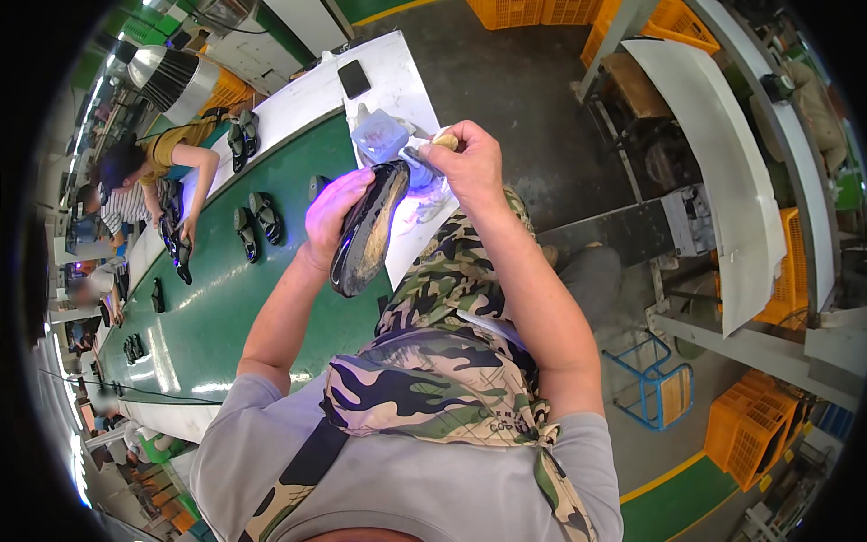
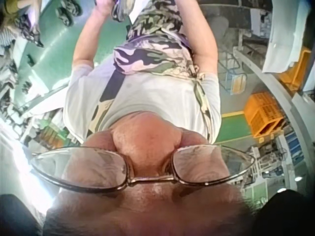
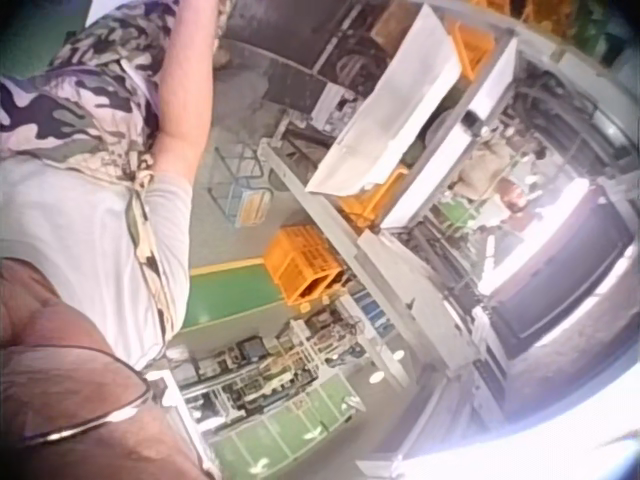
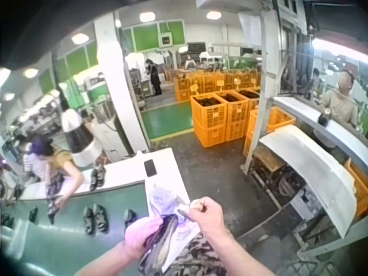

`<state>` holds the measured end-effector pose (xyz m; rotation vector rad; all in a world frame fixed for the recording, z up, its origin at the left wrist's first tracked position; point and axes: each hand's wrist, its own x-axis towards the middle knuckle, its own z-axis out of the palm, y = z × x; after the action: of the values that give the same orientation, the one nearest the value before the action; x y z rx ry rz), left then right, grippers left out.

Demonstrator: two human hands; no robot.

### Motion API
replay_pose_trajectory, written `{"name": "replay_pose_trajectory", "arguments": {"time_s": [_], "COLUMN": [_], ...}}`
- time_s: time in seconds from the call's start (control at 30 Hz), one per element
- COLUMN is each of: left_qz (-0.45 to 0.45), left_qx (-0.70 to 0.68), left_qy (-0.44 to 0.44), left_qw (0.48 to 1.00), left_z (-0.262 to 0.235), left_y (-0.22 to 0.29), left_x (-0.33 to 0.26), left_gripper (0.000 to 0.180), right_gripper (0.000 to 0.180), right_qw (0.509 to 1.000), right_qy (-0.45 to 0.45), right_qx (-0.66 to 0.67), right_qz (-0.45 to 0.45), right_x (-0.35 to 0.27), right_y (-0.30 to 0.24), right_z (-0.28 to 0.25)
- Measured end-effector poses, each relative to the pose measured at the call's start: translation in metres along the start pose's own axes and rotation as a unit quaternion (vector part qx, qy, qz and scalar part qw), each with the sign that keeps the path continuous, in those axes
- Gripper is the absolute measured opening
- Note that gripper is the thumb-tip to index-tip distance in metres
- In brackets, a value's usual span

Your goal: Checking shoes for quality or marking them and placing them into an oven/conveyor belt system.

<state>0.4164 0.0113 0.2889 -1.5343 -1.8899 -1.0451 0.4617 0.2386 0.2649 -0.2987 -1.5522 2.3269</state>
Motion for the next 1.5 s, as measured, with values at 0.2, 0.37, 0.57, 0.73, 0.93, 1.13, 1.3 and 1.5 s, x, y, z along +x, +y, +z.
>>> {"name": "replay_pose_trajectory", "arguments": {"time_s": [0.2,0.37,0.57,0.73,0.93,1.13,1.3,1.5], "left_qz": [0.009,0.019,0.021,0.013,0.005,-0.009,-0.01,0.011], "left_qx": [-0.009,0.0,0.045,0.094,0.135,0.164,0.171,0.147], "left_qy": [0.009,0.002,-0.007,0.011,0.022,0.016,-0.008,0.001], "left_qw": [1.0,1.0,0.999,0.995,0.991,0.986,0.985,0.989], "left_z": [0.003,0.001,-0.026,-0.049,-0.062,-0.062,-0.06,-0.056], "left_y": [0.002,0.001,0.005,0.011,0.008,-0.009,-0.012,-0.007], "left_x": [0.005,0.006,0.004,-0.005,-0.014,-0.02,-0.017,-0.01], "left_gripper": [0.04,0.043,0.046,0.045,0.048,0.051,0.05,0.049], "right_gripper": [0.016,0.017,0.017,0.017,0.017,0.016,0.017,0.017], "right_qw": [1.0,1.0,0.999,0.997,0.991,0.981,0.979,0.993], "right_qy": [0.002,-0.004,-0.041,-0.08,-0.124,-0.164,-0.18,-0.12], "right_qx": [-0.02,-0.014,-0.006,-0.017,-0.007,0.054,0.039,-0.009], "right_qz": [0.006,0.003,0.007,0.008,0.041,0.086,0.084,0.015], "right_x": [-0.002,-0.004,0.0,0.006,0.005,0.002,0.005,0.022], "right_y": [-0.001,-0.004,-0.003,-0.001,-0.006,-0.009,-0.016,-0.011], "right_z": [-0.003,0.0,0.023,0.052,0.07,0.075,0.067,0.063]}}
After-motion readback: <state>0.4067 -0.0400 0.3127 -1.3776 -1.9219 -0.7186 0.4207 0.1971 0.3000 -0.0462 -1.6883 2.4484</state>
